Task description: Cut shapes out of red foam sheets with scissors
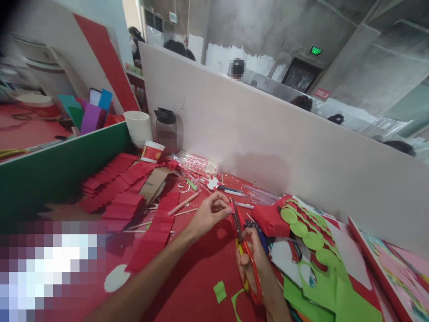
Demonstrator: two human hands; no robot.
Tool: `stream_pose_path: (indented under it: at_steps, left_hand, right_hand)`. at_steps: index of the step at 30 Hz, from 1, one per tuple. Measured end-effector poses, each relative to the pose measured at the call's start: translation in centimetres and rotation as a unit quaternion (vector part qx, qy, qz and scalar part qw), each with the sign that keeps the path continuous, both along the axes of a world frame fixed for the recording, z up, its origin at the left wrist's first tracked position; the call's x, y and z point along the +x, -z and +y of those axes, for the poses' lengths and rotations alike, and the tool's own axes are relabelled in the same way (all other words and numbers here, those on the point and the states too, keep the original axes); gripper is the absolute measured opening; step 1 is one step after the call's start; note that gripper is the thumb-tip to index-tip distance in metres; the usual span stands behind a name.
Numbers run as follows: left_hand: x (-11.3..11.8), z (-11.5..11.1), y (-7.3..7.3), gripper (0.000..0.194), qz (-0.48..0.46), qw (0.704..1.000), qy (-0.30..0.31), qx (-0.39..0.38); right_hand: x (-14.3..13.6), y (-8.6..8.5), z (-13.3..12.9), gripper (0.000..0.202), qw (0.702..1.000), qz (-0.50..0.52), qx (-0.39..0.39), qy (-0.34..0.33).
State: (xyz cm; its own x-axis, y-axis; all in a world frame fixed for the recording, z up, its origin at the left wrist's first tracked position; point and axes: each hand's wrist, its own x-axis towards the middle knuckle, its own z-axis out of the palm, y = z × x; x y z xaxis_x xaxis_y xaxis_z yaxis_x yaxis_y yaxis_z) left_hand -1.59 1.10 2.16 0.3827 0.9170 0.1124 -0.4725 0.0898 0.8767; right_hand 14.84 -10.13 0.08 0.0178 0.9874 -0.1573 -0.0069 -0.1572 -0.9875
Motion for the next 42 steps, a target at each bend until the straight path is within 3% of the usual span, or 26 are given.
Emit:
stream_pose_path:
  at_steps: [5,11,22,28,35,42]
  left_hand:
    - [0.1,0.1,0.1,0.041,0.008,1.000,-0.002,0.007]
    - [0.2,0.3,0.6,0.038,0.021,1.000,0.001,0.022]
    - [0.0,0.5,1.0,0.034,0.024,0.999,0.019,0.028]
    - [-0.2,0.4,0.7,0.034,0.017,0.999,0.026,0.027]
    - [-0.1,0.4,0.8,0.038,0.011,0.999,0.026,0.027]
    - [0.0,0.4,0.8,0.037,0.014,1.000,0.021,0.018]
  right_hand:
    - [-0.1,-0.4,-0.2,0.083,1.000,-0.013,0.001,-0.007]
    - [0.6,0.4,0.3,0.092,0.999,-0.025,-0.004,-0.025]
    - [0.5,0.2,0.2,0.069,0.999,-0.031,-0.027,-0.010]
    - [0.4,0.3,0.1,0.095,0.999,-0.033,-0.009,-0.011]
    - [-0.3,-0.3,0.2,0.067,0.997,-0.039,-0.058,0.035]
    - [-0.1,0.2,0.1,0.066,0.999,-0.020,-0.029,0.025]
